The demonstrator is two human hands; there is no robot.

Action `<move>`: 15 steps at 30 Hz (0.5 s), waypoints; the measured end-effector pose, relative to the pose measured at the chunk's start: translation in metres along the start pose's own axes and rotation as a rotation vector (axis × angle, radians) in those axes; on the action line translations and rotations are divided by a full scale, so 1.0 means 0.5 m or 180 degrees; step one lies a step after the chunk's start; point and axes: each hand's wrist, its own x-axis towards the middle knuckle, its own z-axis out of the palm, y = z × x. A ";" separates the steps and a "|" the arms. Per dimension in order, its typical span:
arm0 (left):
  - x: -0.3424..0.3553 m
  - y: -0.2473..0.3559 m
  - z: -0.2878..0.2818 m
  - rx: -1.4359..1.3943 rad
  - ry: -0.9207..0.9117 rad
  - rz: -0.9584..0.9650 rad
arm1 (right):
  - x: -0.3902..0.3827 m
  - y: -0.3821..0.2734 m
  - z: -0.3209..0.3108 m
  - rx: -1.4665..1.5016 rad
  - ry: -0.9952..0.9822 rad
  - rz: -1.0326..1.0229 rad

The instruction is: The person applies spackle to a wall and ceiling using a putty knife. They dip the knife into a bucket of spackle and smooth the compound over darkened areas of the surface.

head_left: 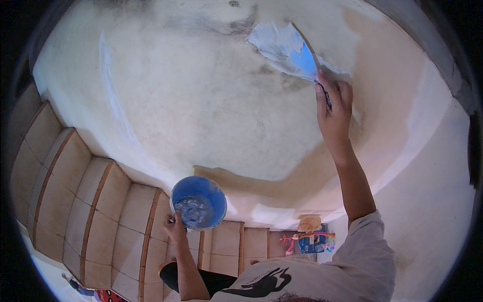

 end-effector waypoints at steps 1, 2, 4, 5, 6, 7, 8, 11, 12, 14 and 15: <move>0.017 -0.038 -0.008 0.0090 0.0068 0.0216 | 0.016 -0.007 0.009 0.0082 0.0010 -0.0015; 0.022 -0.043 -0.004 0.0170 0.0097 0.0427 | 0.030 -0.010 0.014 0.0125 0.0016 -0.0036; 0.008 -0.020 0.002 0.0007 -0.0021 0.0365 | 0.058 -0.018 0.024 0.0079 0.0017 -0.0134; -0.001 -0.005 0.006 -0.0075 -0.0085 0.0329 | 0.063 -0.019 0.025 0.0050 0.0013 -0.0185; 0.006 -0.019 0.007 -0.0044 0.0045 0.0352 | 0.059 -0.020 0.020 -0.0003 -0.0039 -0.0120; 0.012 -0.029 0.009 -0.0022 0.0202 0.0375 | 0.052 -0.022 0.015 -0.0034 -0.0084 -0.0069; 0.017 -0.040 0.008 0.0002 0.0359 0.0399 | 0.043 -0.024 0.008 -0.0064 -0.0129 -0.0017; 0.010 -0.031 -0.007 -0.0069 -0.0027 0.0095 | -0.028 0.002 -0.031 -0.0338 -0.0326 0.0192; 0.009 -0.030 -0.004 -0.0051 -0.0025 0.0093 | -0.053 0.010 -0.045 -0.0267 -0.0328 0.0204; 0.008 -0.027 0.000 0.0002 -0.0008 0.0097 | -0.101 0.023 -0.067 -0.0110 -0.0330 0.0244; 0.006 -0.026 0.002 0.0009 0.0023 0.0118 | -0.121 0.028 -0.072 -0.0043 -0.0248 0.0303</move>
